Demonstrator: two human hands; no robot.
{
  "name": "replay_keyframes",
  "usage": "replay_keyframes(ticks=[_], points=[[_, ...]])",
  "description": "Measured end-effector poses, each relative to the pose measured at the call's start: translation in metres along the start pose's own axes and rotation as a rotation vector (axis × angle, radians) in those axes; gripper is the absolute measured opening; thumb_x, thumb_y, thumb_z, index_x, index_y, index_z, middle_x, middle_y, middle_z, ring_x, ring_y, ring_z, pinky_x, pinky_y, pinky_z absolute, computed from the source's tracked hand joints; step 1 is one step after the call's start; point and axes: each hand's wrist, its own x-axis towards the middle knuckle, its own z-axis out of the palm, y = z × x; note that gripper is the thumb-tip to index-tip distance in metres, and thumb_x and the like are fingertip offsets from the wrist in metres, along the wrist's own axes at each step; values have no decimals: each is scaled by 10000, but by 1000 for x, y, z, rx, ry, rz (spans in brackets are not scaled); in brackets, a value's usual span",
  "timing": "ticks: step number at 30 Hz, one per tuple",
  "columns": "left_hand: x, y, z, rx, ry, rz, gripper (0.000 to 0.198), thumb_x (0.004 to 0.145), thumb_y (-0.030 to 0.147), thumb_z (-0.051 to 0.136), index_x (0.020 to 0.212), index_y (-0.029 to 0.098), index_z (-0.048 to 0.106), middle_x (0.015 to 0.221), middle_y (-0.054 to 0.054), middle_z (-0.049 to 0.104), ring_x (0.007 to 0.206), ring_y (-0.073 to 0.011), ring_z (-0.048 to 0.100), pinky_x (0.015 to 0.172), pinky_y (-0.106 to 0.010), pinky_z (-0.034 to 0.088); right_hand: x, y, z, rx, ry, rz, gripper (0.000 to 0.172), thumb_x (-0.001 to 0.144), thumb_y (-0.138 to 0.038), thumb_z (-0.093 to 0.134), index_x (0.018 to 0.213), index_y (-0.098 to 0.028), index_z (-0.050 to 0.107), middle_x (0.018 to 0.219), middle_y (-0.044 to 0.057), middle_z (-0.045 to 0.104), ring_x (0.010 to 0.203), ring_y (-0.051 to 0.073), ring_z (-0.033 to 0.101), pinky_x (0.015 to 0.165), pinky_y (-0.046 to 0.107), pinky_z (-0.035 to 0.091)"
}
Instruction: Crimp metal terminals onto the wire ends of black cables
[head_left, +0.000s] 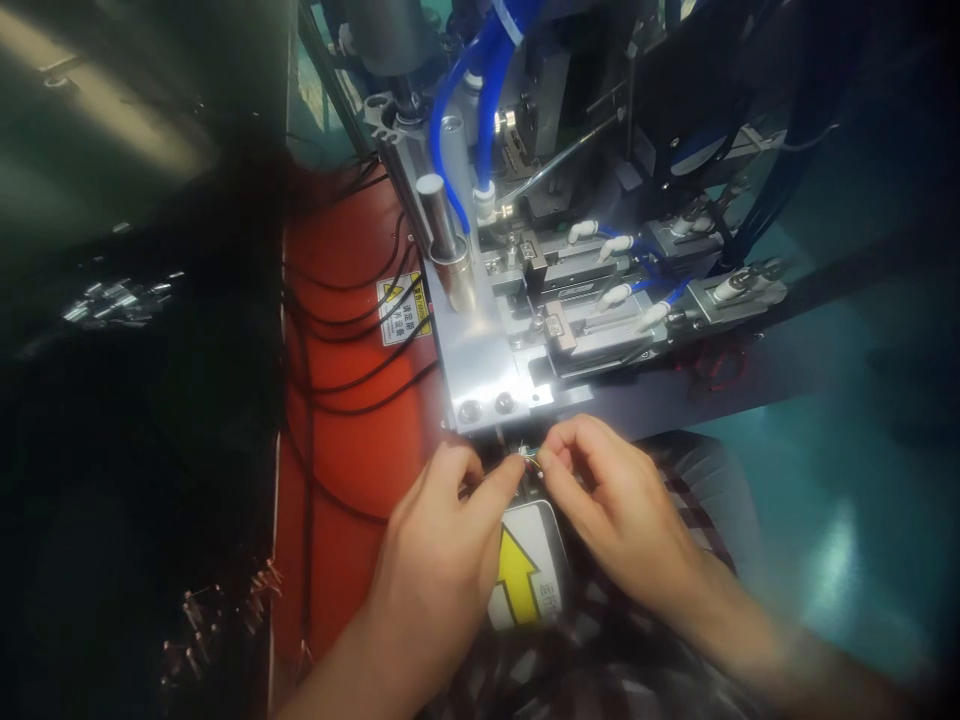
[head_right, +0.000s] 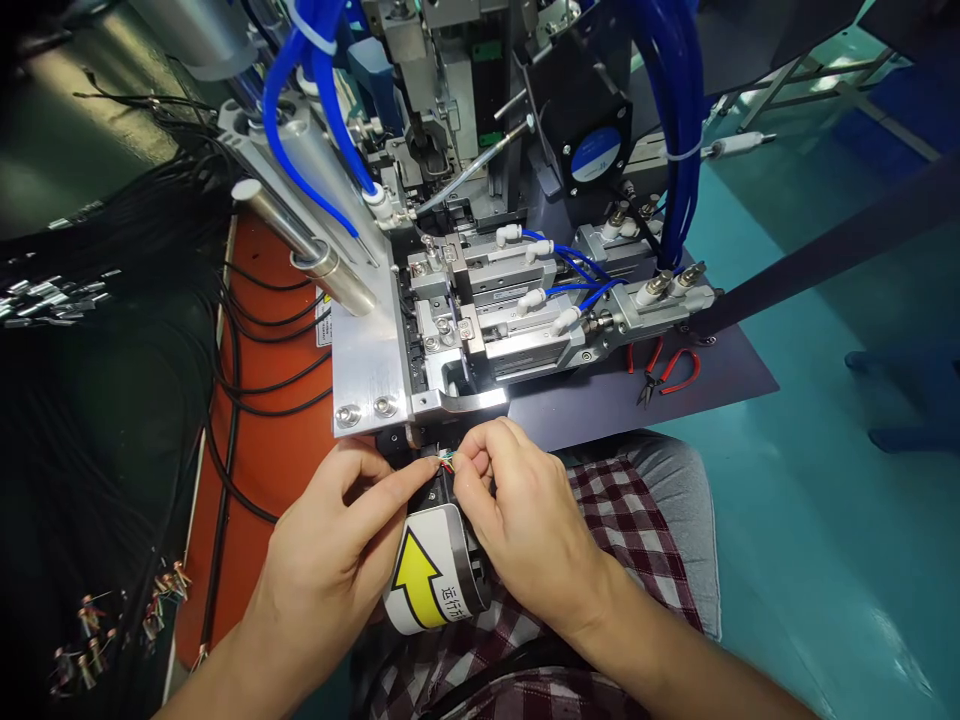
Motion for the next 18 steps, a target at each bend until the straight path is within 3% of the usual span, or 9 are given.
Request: replay_keyframes(ticks=[7,13,18], points=[[1,0,-2,47,-38,18,340,862,75,419,1039,140,701,756,-55,508,559,-128,526,454,-210,469,1,-2,2,-2,-6,55,138,909,-164,487,778,-196,520,714,-12,548,633,138,527,605,266,401],[1,2,-2,44,-51,-11,326,875,98,413,1012,156,703,755,-50,501,560,-128,525,463,-213,476,0,-5,3,-85,33,19,146,903,-169,466,766,-191,512,700,-9,536,604,141,518,582,280,378],[1,2,-1,24,-45,-14,345,859,65,422,1054,124,700,754,-57,502,570,-137,532,467,-228,484,1,-2,3,136,-46,174,138,908,-210,500,779,-191,544,714,-12,556,648,138,525,606,252,409]])
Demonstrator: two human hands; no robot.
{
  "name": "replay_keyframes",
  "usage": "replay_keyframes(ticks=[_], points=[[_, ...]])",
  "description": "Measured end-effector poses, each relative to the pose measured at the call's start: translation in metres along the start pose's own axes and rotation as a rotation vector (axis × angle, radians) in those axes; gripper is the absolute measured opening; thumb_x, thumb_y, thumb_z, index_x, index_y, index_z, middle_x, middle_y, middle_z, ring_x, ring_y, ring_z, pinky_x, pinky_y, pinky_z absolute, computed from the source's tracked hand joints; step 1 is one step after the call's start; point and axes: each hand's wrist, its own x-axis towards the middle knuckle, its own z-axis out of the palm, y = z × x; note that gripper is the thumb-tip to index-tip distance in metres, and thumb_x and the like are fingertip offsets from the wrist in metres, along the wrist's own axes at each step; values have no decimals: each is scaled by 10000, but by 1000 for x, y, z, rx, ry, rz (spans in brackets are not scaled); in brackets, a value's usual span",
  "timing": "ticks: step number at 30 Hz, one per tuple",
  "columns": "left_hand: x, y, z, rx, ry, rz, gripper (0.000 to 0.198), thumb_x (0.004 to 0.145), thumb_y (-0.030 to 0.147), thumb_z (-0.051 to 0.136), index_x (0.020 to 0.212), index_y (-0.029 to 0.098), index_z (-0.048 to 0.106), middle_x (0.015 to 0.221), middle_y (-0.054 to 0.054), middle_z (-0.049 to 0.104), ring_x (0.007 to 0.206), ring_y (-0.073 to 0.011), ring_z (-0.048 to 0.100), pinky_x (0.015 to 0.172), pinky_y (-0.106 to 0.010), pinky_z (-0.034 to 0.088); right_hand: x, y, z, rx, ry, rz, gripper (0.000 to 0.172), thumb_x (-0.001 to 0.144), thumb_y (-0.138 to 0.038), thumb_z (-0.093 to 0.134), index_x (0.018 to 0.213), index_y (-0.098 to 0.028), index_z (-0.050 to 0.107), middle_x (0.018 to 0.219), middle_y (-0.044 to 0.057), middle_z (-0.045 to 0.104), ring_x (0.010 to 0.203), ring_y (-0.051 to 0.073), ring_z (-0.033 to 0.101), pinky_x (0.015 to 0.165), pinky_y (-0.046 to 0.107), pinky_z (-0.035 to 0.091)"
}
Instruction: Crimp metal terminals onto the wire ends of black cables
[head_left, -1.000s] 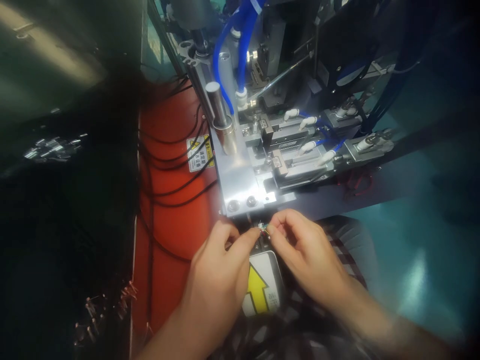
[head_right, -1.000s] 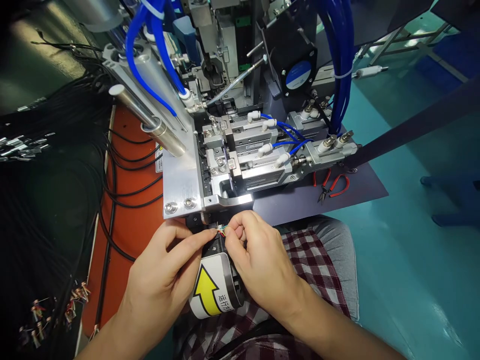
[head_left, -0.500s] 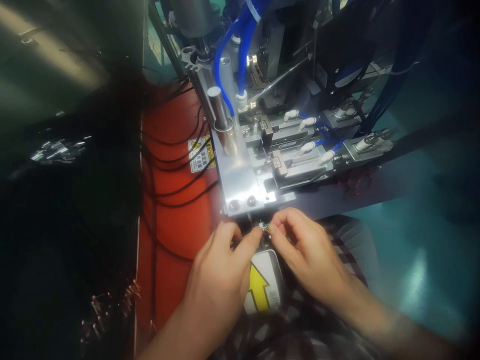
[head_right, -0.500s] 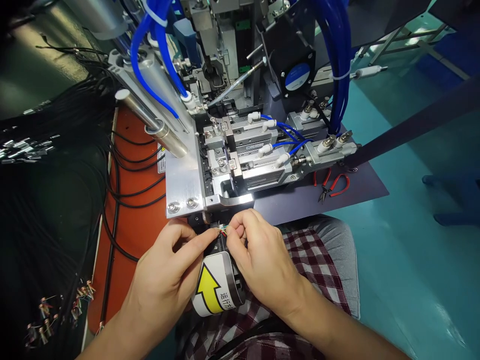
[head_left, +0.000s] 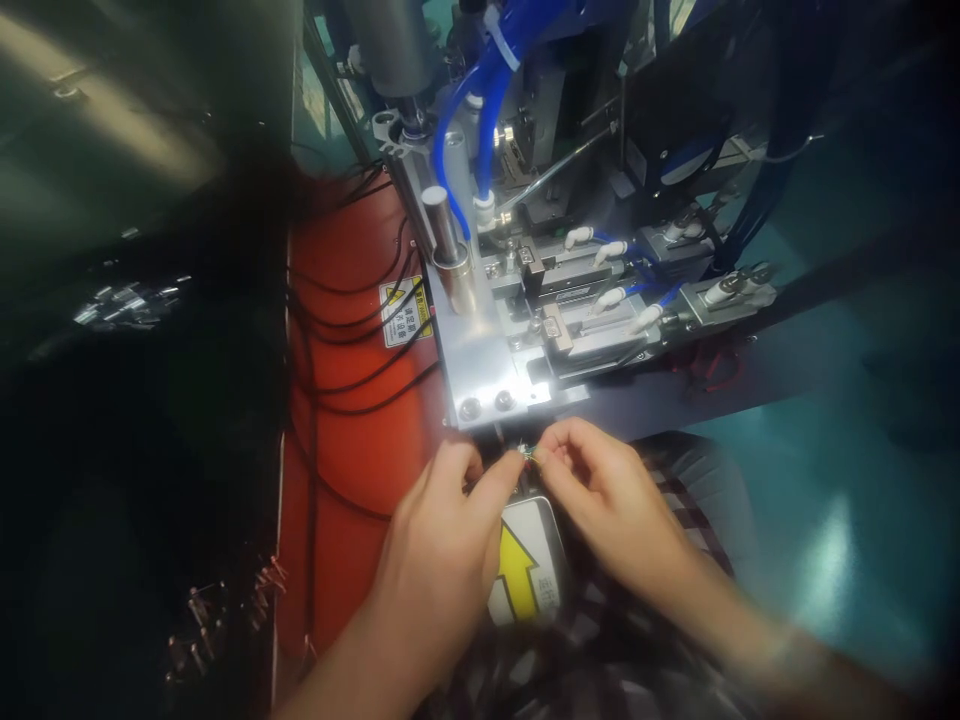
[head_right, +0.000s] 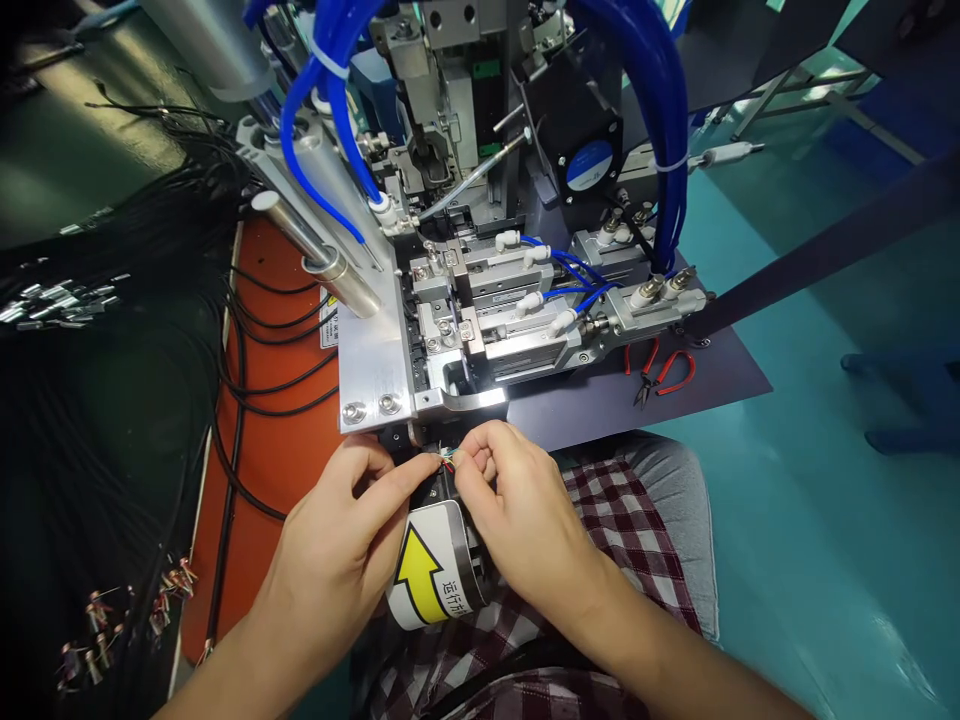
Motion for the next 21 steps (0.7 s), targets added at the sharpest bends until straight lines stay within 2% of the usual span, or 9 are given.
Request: replay_keyframes(ticks=[7,13,21], points=[[0,-2,2,-35,23,16,347,830,27,448,1048,108,705,759,-55,495,582,-135,529,471,-224,478,-1,11,1,314,-8,134,180,906,-347,547,850,-180,586,671,-22,545,598,130,512,568,247,421],[-1,-4,5,-56,30,2,332,843,35,455,1055,113,697,766,-48,488,592,-126,523,477,-212,473,4,3,0,418,-68,251,208,824,-357,611,780,-156,582,583,-43,500,538,110,471,517,228,384],[-3,-6,4,-53,43,6,335,854,44,448,1077,147,675,781,-30,477,612,-110,513,505,-188,471,10,-2,-3,452,-93,263,267,827,-385,577,683,-163,549,530,-41,496,517,105,455,520,227,378]])
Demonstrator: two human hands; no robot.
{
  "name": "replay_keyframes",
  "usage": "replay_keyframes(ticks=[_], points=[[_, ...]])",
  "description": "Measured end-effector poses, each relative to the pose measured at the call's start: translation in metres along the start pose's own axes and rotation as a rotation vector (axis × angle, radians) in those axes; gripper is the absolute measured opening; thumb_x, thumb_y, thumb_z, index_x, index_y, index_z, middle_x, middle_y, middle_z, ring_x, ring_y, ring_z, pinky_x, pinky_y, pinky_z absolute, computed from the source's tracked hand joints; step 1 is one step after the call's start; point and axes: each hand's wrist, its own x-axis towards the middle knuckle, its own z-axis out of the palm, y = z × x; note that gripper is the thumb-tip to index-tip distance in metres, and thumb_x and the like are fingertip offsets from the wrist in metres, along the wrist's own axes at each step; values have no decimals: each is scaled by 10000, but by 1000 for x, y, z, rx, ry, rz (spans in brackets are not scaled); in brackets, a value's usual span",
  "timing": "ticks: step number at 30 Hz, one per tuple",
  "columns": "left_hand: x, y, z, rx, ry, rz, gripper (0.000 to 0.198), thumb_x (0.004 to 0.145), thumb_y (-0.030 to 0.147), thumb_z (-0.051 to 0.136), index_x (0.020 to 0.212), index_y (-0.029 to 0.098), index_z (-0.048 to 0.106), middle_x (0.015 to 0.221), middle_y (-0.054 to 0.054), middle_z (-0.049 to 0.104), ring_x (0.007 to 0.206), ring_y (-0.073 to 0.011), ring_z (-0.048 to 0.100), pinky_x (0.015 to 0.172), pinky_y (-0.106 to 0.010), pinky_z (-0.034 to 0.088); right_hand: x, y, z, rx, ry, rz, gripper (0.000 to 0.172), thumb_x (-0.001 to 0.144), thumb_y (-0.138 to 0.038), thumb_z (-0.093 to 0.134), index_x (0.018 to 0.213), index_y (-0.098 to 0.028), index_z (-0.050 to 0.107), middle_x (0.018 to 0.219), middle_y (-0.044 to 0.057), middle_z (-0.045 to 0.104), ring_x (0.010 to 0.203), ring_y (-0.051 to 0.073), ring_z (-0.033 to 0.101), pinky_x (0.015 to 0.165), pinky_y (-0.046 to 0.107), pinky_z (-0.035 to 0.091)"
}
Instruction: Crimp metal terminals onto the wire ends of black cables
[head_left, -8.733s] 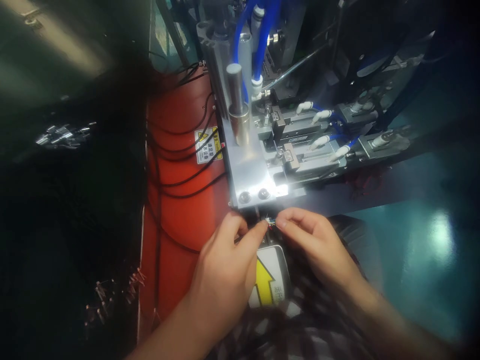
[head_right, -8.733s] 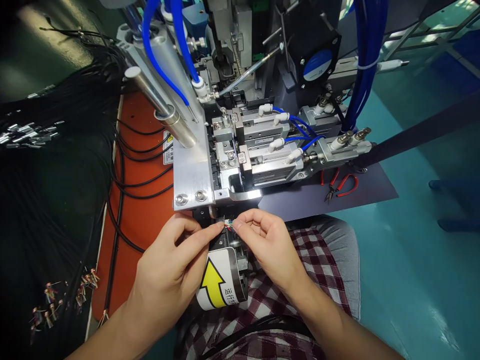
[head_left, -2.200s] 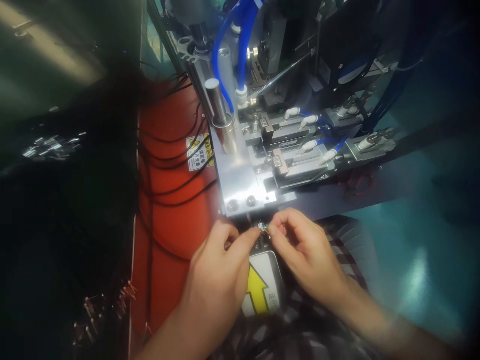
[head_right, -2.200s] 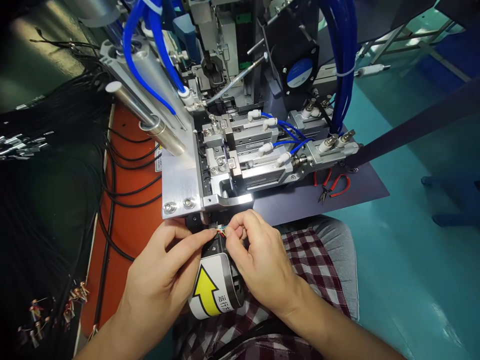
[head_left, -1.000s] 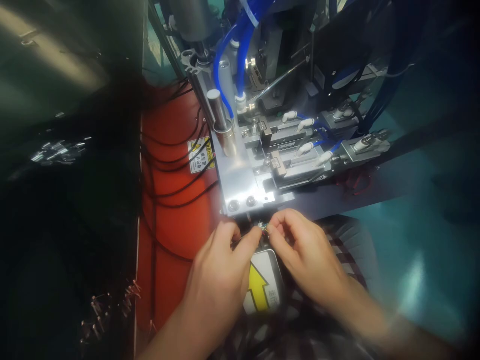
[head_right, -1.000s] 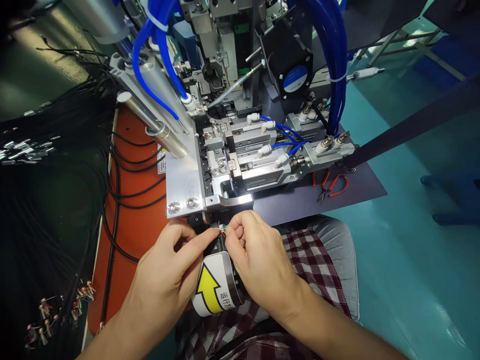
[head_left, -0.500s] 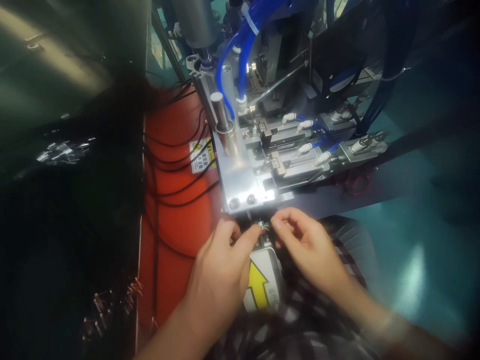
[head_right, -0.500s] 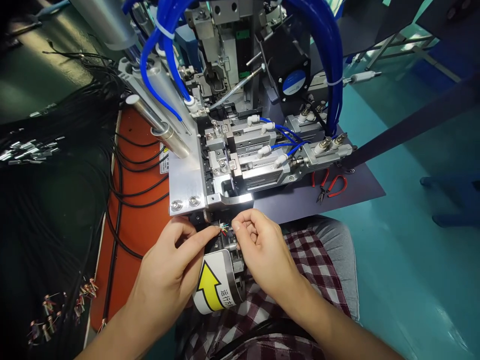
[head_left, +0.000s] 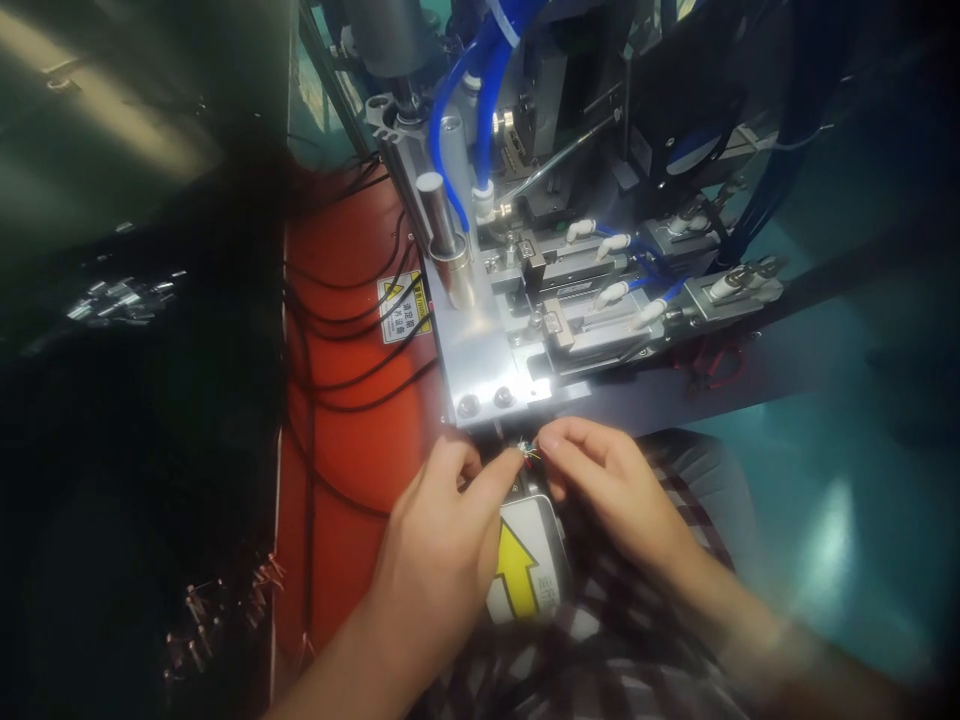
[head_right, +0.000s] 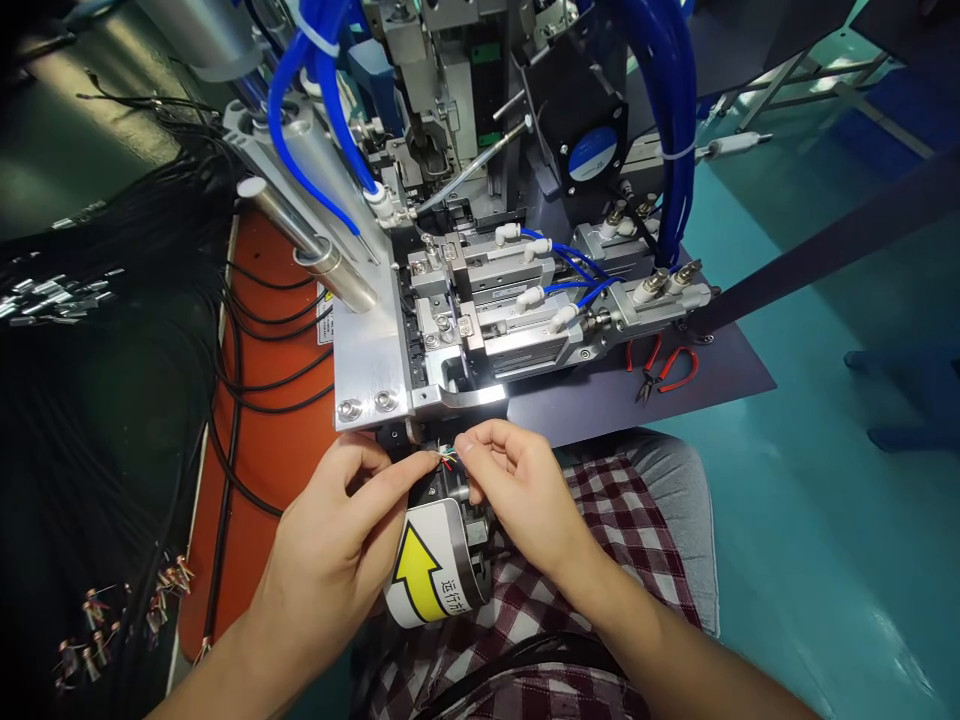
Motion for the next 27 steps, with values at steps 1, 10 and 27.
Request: replay_keyframes(ticks=[1,10,27], points=[[0,0,0,1,-4,-2,339,852,42,448,1083,148,673,782,-31,478,613,-111,513,505,-190,470,0,-1,0,-11,2,1,261,823,-380,580,681,-163,551,526,-43,493,512,104,454,511,225,374],[0,1,2,-4,-4,-3,337,849,41,458,1073,135,691,774,-39,484,599,-121,517,489,-207,468,0,-2,2,-35,-7,-9,171,845,-287,571,727,-165,549,521,-64,485,499,94,473,501,205,384],[0,0,1,-6,-19,-22,339,870,76,425,1090,181,660,790,-20,470,630,-108,512,532,-182,481,-1,5,0,-361,30,-240,150,906,-229,492,772,-181,537,661,-7,553,594,138,517,573,264,406]])
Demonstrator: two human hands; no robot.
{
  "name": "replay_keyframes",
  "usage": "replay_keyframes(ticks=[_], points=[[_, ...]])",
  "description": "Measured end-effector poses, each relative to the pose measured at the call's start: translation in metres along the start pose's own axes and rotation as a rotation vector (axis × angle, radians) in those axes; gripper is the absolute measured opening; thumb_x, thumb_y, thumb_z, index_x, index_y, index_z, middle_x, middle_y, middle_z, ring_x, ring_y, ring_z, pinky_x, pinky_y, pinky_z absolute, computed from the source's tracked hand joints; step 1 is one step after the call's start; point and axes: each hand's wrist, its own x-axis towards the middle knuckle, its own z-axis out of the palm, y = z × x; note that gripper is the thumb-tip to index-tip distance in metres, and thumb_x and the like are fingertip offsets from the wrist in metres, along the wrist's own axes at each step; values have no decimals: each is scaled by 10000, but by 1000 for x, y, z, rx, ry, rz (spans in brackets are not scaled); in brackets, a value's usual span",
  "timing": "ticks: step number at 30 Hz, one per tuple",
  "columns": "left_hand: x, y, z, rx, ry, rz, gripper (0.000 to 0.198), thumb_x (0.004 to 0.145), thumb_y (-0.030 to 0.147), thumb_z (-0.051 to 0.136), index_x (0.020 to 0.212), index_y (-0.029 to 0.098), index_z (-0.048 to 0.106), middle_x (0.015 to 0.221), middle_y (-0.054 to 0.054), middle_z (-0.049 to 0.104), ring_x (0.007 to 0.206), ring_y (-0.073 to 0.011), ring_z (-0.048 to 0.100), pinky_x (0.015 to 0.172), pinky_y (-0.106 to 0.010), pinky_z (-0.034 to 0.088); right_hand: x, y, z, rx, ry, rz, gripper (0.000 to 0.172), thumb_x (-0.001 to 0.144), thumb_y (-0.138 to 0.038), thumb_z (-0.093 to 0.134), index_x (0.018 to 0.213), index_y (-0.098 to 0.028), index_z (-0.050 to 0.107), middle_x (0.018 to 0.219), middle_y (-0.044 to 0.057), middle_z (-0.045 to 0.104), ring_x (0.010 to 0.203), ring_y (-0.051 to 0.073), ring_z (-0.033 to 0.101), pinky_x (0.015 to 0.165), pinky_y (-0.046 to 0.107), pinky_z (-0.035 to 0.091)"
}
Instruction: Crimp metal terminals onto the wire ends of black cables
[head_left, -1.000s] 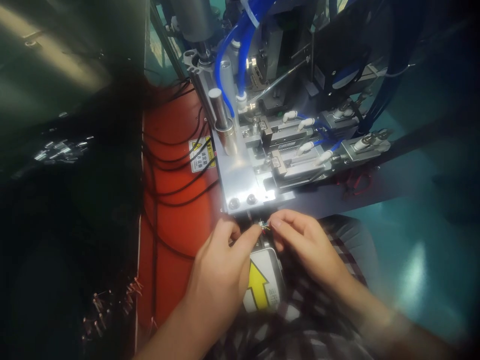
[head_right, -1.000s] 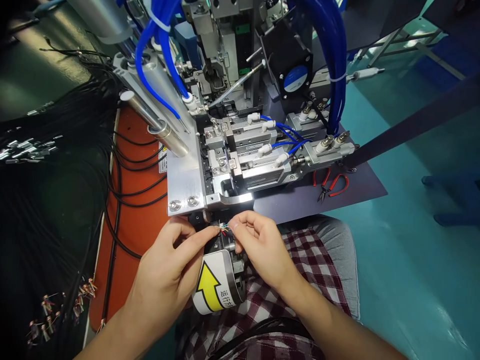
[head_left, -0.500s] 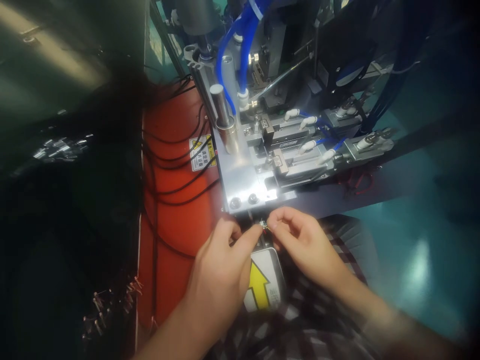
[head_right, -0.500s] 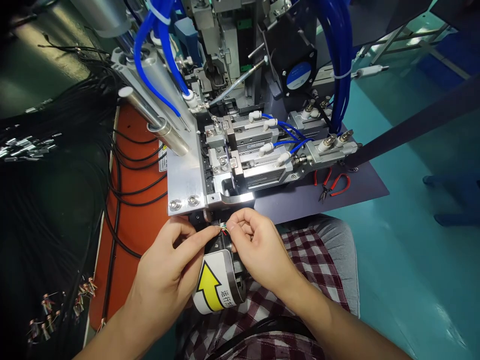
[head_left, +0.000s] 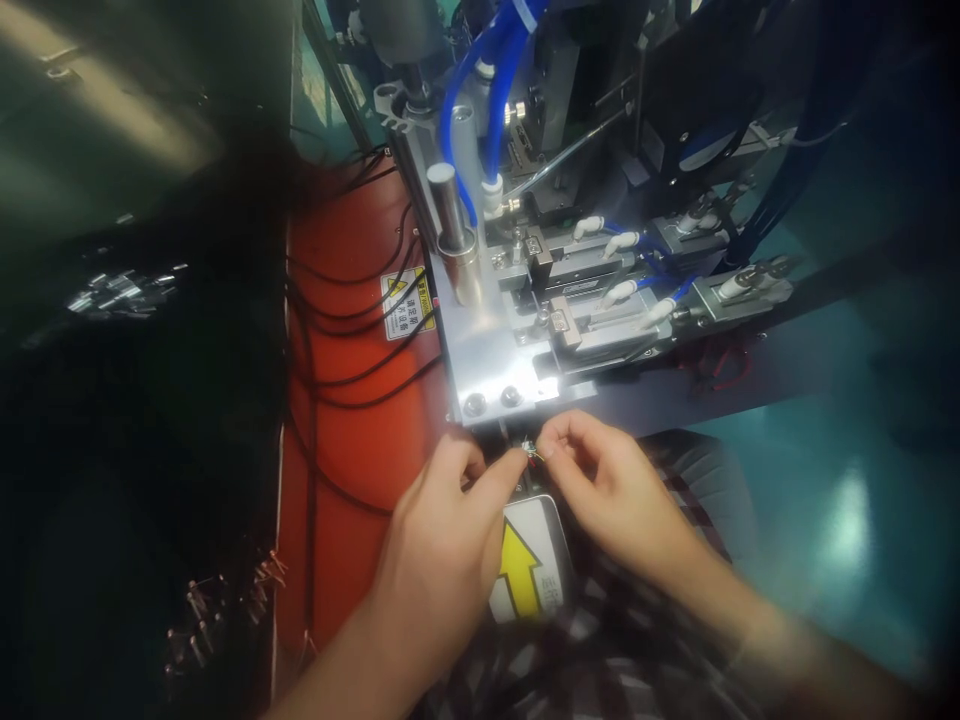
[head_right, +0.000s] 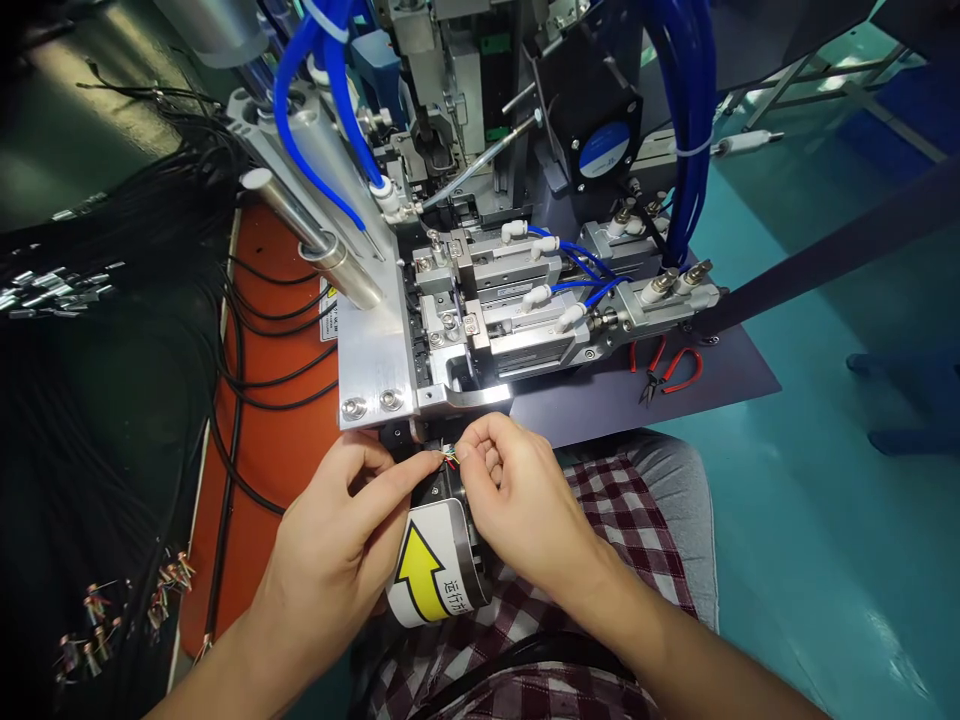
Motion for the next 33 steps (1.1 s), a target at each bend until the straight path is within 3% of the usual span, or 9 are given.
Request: replay_keyframes(ticks=[4,8,14,33], points=[[0,1,0,-1,16,10,333,861,63,433,1071,168,669,790,-25,479,615,-108,516,519,-185,482,4,0,-5,259,-96,212,195,893,-332,538,776,-177,548,551,-36,525,542,132,517,545,250,422],[0,1,0,-2,21,8,322,859,66,440,1057,171,672,784,-21,475,611,-105,514,519,-184,486,2,-1,-8,291,-41,212,193,865,-339,576,789,-161,578,567,-39,526,546,122,524,542,236,432],[0,0,0,-12,16,-2,339,856,47,438,1063,170,677,781,-24,475,628,-106,519,529,-179,485,2,-2,-6,352,-102,261,178,816,-315,641,772,-151,590,554,-58,500,520,99,508,527,212,418],[1,0,1,-24,22,-16,323,865,62,446,1063,160,681,784,-25,476,633,-108,520,539,-187,492,-7,2,4,270,0,140,168,886,-324,570,795,-183,555,624,-45,444,556,111,400,503,232,341]])
